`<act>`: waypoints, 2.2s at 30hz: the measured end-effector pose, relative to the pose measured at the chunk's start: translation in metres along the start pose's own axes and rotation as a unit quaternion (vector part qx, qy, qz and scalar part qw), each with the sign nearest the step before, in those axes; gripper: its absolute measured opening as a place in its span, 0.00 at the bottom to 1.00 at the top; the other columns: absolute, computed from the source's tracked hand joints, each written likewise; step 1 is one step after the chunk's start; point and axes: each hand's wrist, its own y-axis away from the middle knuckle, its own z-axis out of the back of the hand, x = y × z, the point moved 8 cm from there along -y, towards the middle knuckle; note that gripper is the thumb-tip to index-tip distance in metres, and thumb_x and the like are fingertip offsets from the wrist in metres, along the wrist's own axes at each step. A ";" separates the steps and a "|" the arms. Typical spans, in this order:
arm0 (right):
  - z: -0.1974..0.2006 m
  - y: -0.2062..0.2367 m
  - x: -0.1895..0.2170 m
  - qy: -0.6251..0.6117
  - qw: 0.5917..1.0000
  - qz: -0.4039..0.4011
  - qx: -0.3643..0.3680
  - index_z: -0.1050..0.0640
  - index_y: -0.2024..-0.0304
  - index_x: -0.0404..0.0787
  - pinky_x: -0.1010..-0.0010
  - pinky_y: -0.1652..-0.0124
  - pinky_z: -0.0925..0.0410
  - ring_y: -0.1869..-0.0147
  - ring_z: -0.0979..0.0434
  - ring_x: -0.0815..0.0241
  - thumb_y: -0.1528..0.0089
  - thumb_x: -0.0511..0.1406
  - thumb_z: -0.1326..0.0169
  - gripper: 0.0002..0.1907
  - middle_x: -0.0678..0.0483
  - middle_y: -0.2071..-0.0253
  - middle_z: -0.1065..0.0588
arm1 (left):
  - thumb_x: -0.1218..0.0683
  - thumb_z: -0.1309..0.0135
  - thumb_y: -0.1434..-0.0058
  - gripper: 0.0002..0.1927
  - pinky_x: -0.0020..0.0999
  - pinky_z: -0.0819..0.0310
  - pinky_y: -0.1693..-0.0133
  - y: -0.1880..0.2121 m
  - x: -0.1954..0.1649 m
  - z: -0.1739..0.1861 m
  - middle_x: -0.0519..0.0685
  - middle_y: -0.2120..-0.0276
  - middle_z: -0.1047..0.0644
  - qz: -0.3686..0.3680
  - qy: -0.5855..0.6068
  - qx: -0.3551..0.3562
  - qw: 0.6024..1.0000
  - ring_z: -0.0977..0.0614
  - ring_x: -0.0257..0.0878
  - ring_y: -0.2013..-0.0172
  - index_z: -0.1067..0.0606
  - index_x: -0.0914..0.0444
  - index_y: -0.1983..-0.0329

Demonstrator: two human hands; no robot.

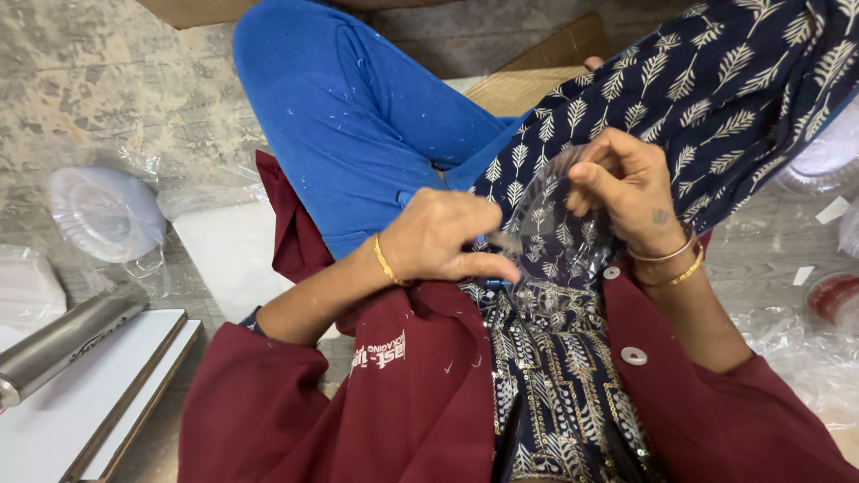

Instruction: The person sits on the floor and uses a small knife to trim the edges of clear plastic plates. They handle the plates one at a time, rotating them to cut the rim, and place the finished plates on the floor.

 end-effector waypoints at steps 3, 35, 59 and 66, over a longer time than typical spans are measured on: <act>-0.008 0.002 0.011 0.065 0.996 0.034 0.041 0.26 0.65 0.34 0.78 0.72 0.29 0.73 0.24 0.67 0.33 0.30 0.42 0.08 0.54 0.73 0.25 | 0.30 0.30 0.54 0.38 0.40 0.29 0.67 -0.005 -0.002 0.020 0.50 0.69 0.27 -0.025 0.024 -0.032 0.999 0.22 0.47 0.69 0.29 0.63 0.60; -0.005 0.002 0.017 0.105 0.992 0.033 0.061 0.25 0.64 0.32 0.79 0.71 0.29 0.73 0.23 0.67 0.35 0.28 0.41 0.05 0.52 0.74 0.23 | 0.27 0.29 0.60 0.44 0.42 0.30 0.65 -0.015 -0.003 0.025 0.51 0.67 0.27 -0.015 0.010 -0.020 1.000 0.22 0.50 0.66 0.31 0.63 0.57; 0.003 0.002 0.004 0.028 0.999 0.028 0.033 0.27 0.65 0.35 0.79 0.71 0.31 0.74 0.25 0.67 0.32 0.30 0.41 0.09 0.50 0.73 0.24 | 0.37 0.34 0.39 0.25 0.40 0.32 0.71 0.000 -0.006 -0.014 0.49 0.74 0.25 0.011 0.057 0.009 0.998 0.20 0.47 0.72 0.29 0.60 0.70; 0.010 -0.003 0.018 0.009 0.994 0.072 -0.076 0.29 0.59 0.37 0.78 0.69 0.30 0.72 0.24 0.64 0.26 0.33 0.47 0.08 0.49 0.69 0.23 | 0.47 0.31 0.40 0.24 0.29 0.32 0.71 -0.003 0.015 0.027 0.47 0.68 0.26 0.080 0.138 -0.140 0.977 0.28 0.32 0.74 0.30 0.64 0.53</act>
